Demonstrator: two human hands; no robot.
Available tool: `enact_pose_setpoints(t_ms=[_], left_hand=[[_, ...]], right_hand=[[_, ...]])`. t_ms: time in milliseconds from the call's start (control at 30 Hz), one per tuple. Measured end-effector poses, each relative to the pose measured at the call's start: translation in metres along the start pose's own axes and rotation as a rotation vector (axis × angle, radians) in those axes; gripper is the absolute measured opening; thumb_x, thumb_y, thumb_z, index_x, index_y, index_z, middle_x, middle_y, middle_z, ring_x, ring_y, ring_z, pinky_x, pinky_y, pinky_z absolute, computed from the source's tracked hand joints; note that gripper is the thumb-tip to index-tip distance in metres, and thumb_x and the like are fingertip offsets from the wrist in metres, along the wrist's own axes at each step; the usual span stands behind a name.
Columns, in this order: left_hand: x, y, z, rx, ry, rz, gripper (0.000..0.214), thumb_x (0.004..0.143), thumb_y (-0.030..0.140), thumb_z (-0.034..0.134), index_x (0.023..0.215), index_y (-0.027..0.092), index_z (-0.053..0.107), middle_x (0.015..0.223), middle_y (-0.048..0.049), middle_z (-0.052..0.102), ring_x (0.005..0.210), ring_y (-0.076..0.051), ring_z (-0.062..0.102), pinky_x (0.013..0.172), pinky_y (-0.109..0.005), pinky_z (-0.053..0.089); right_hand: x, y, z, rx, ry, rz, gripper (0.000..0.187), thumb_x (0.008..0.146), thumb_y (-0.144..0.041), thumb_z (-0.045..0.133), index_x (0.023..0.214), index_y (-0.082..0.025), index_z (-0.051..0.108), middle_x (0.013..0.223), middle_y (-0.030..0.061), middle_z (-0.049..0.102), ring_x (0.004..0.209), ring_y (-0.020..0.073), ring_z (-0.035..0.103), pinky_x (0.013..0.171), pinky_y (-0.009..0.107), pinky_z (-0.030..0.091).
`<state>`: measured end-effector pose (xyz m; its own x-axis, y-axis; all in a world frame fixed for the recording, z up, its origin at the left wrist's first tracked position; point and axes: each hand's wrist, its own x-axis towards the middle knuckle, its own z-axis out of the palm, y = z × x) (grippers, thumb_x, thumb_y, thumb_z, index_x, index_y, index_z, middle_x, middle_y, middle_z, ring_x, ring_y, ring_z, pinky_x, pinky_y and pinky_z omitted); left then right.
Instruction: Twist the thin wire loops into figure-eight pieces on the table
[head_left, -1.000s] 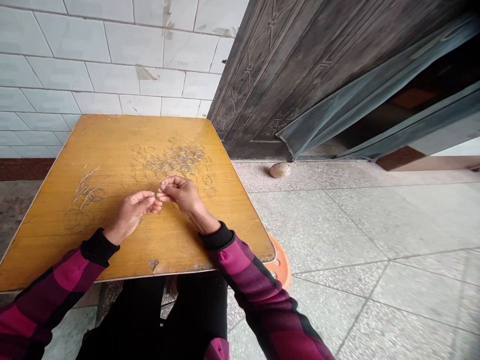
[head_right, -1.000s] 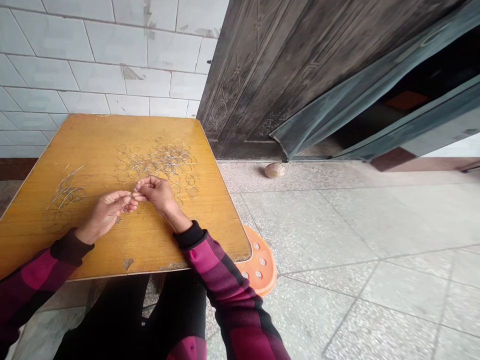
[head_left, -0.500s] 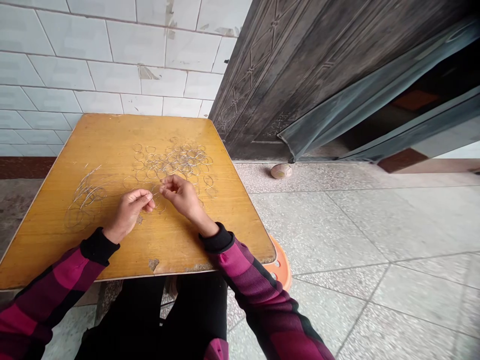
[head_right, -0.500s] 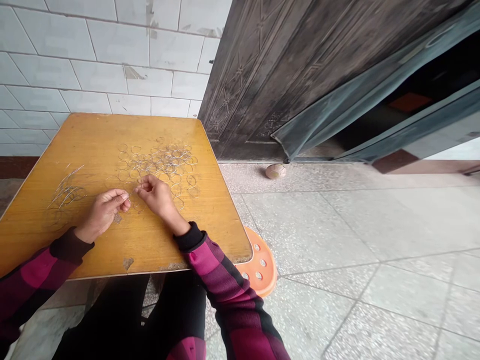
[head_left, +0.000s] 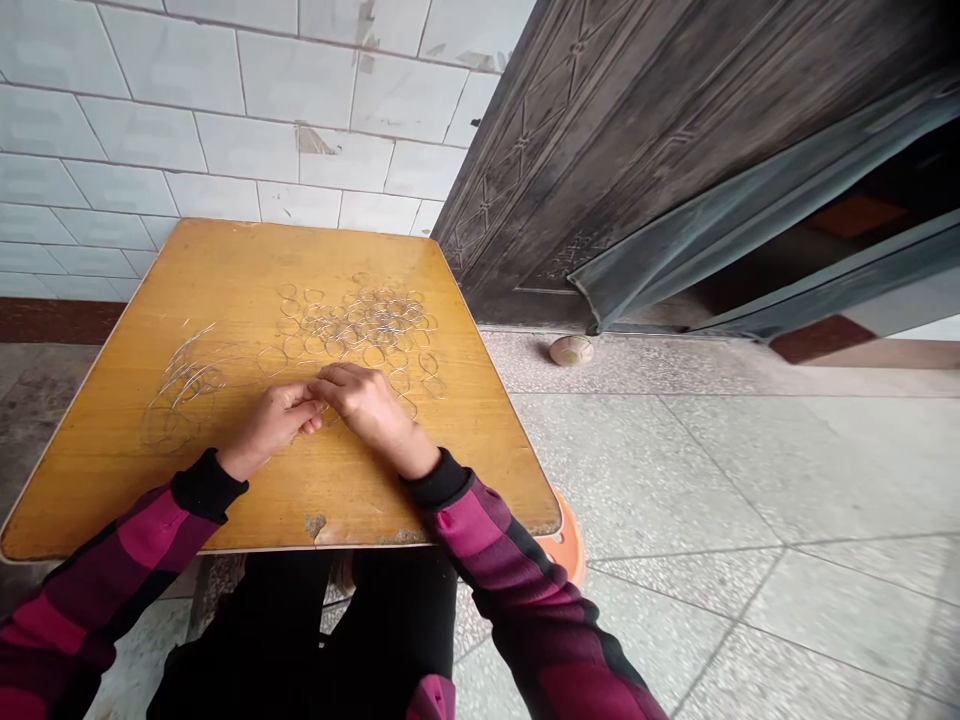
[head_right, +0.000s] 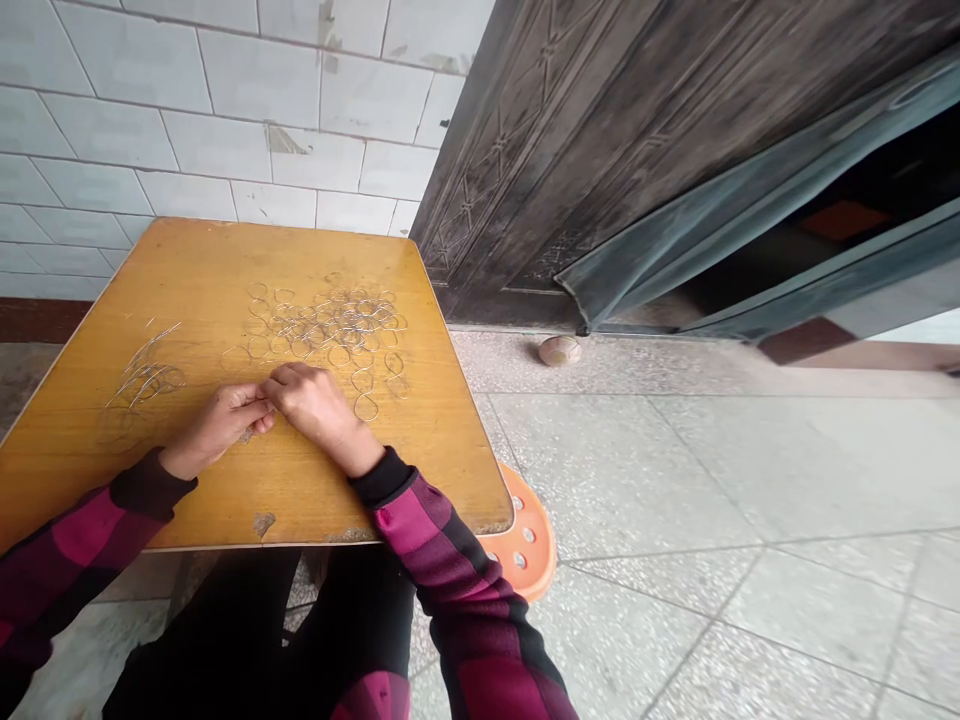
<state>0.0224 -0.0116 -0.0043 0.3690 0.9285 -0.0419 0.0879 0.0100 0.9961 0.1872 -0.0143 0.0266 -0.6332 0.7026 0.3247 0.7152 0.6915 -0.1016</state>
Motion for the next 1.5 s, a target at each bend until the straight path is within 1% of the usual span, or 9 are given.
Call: enact_pose_setpoints(t_ms=[167, 300, 467, 767, 967, 1033, 1133, 1367, 1500], left_hand=[[0.0, 0.002, 0.002, -0.072, -0.014, -0.02, 0.027, 0.073, 0.032, 0.064, 0.053, 0.017, 0.053, 0.049, 0.0, 0.052, 0.046, -0.011, 0.045, 0.047, -0.026, 0.032], [0.0, 0.004, 0.003, -0.091, -0.018, -0.015, 0.03, 0.072, 0.028, 0.064, 0.047, 0.018, 0.05, 0.045, 0.0015, 0.047, 0.043, -0.009, 0.041, 0.046, -0.026, 0.029], [0.0, 0.002, 0.004, -0.107, -0.007, -0.019, 0.026, 0.071, 0.027, 0.066, 0.05, 0.017, 0.054, 0.046, 0.0007, 0.052, 0.045, -0.01, 0.044, 0.047, -0.027, 0.033], [0.0, -0.001, 0.006, -0.132, 0.045, 0.001, 0.028, 0.073, 0.027, 0.067, 0.05, 0.016, 0.056, 0.048, -0.0009, 0.054, 0.046, -0.011, 0.047, 0.05, -0.028, 0.035], [-0.003, 0.003, 0.007, -0.169, 0.047, -0.023, 0.022, 0.074, 0.028, 0.064, 0.057, 0.016, 0.058, 0.053, -0.001, 0.056, 0.05, -0.011, 0.049, 0.053, -0.027, 0.038], [-0.004, 0.004, 0.007, -0.168, 0.056, -0.033, 0.019, 0.074, 0.027, 0.064, 0.059, 0.016, 0.059, 0.055, -0.0012, 0.058, 0.051, -0.011, 0.051, 0.054, -0.027, 0.039], [-0.004, 0.003, 0.007, -0.164, 0.063, -0.042, 0.018, 0.074, 0.028, 0.064, 0.061, 0.016, 0.059, 0.056, -0.001, 0.059, 0.051, -0.012, 0.052, 0.055, -0.027, 0.04], [-0.004, -0.002, 0.011, -0.143, 0.08, -0.033, 0.019, 0.076, 0.027, 0.062, 0.059, 0.017, 0.058, 0.056, -0.0014, 0.059, 0.051, -0.012, 0.052, 0.055, -0.027, 0.04], [-0.006, -0.001, 0.012, -0.148, 0.085, -0.027, 0.02, 0.075, 0.026, 0.063, 0.058, 0.017, 0.057, 0.055, -0.0006, 0.058, 0.052, -0.012, 0.051, 0.055, -0.027, 0.04]], right_hand=[[0.008, -0.009, 0.002, -0.092, -0.033, -0.011, 0.013, 0.091, -0.014, 0.053, 0.086, -0.011, 0.065, 0.087, 0.0109, 0.065, 0.085, 0.0202, 0.058, 0.068, 0.029, 0.041], [0.012, -0.011, 0.006, -0.04, -0.004, -0.013, 0.01, 0.09, -0.015, 0.056, 0.086, -0.011, 0.065, 0.087, 0.0128, 0.064, 0.088, 0.0221, 0.058, 0.072, 0.032, 0.045], [0.012, -0.01, 0.005, -0.001, -0.004, -0.012, 0.013, 0.088, -0.007, 0.054, 0.093, -0.011, 0.065, 0.095, 0.013, 0.065, 0.092, 0.0216, 0.059, 0.075, 0.032, 0.047], [0.014, -0.01, 0.009, 0.009, -0.002, 0.02, 0.015, 0.086, -0.006, 0.055, 0.094, -0.013, 0.065, 0.101, 0.0122, 0.066, 0.093, 0.0206, 0.061, 0.074, 0.03, 0.047], [0.013, 0.004, 0.015, 0.182, 0.156, 0.128, 0.027, 0.089, -0.006, 0.049, 0.108, -0.015, 0.065, 0.114, 0.0119, 0.065, 0.098, 0.0186, 0.063, 0.079, 0.028, 0.048], [0.011, 0.011, 0.016, 0.197, 0.195, 0.189, 0.026, 0.091, -0.009, 0.048, 0.108, -0.017, 0.066, 0.108, 0.0097, 0.067, 0.093, 0.017, 0.063, 0.076, 0.026, 0.046], [0.011, 0.015, 0.015, 0.166, 0.168, 0.222, 0.02, 0.093, -0.016, 0.05, 0.101, -0.018, 0.068, 0.093, 0.0077, 0.067, 0.082, 0.0155, 0.061, 0.069, 0.025, 0.043], [0.013, 0.007, 0.008, -0.102, 0.103, 0.188, 0.024, 0.095, -0.022, 0.046, 0.085, -0.014, 0.067, 0.076, 0.006, 0.061, 0.065, 0.0133, 0.049, 0.056, 0.027, 0.027], [0.012, 0.008, 0.008, -0.146, 0.094, 0.161, 0.027, 0.095, -0.02, 0.045, 0.078, -0.014, 0.065, 0.072, 0.0051, 0.058, 0.062, 0.0131, 0.044, 0.055, 0.028, 0.023]])
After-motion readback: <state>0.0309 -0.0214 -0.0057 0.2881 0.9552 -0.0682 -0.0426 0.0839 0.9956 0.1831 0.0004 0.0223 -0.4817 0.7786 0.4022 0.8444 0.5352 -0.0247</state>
